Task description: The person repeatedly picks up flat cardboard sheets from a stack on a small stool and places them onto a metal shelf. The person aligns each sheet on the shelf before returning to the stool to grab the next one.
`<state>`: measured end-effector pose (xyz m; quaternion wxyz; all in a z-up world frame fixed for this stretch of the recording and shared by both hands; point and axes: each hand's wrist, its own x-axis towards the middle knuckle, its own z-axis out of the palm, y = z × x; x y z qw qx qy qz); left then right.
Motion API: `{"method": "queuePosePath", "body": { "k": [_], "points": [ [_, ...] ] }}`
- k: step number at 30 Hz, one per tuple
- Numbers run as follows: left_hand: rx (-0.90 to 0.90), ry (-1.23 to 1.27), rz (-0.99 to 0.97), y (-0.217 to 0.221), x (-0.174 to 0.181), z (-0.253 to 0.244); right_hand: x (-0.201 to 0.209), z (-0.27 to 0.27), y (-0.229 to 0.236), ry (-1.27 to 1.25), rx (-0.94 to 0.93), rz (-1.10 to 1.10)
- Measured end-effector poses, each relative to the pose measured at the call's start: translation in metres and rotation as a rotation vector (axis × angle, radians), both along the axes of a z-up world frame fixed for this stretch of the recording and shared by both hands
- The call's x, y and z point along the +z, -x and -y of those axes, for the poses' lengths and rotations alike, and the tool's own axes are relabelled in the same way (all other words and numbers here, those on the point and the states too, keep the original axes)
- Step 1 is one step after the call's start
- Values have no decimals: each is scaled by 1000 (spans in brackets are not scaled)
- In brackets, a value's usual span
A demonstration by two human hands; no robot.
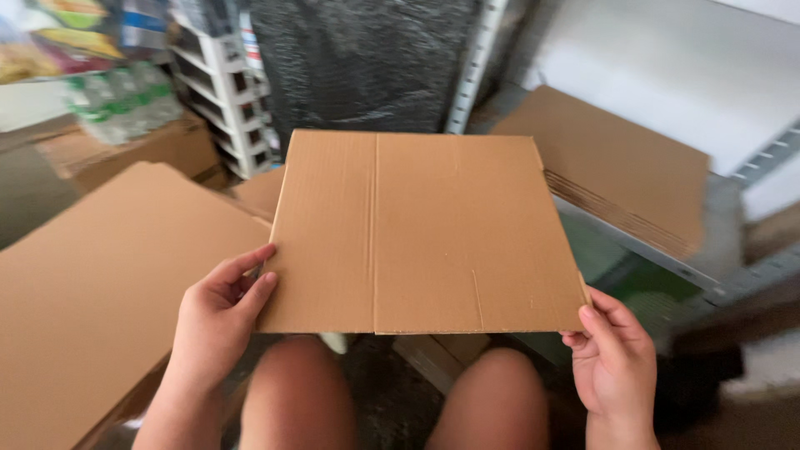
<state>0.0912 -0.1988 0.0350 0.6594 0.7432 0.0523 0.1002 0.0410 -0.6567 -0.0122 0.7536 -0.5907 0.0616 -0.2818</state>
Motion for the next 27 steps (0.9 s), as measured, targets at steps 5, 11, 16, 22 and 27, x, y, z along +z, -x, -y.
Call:
{"method": "queuePosePath", "body": {
  "k": [5, 11, 16, 22, 27],
  "points": [
    [-210, 5, -28, -15, 29, 43, 14, 33, 38, -6, -131, 58],
    [-667, 323, -59, -50, 23, 87, 22, 77, 70, -9, -310, 43],
    [-960, 425, -26, -71, 26, 119, 21, 112, 80, -57, -375, 22],
    [-831, 425, 32, -100, 27, 166, 20, 135, 66, -155, -451, 64],
    [-571, 411, 79, -134, 35, 206, 41, 139, 40, -200, -463, 40]
  ]
}}
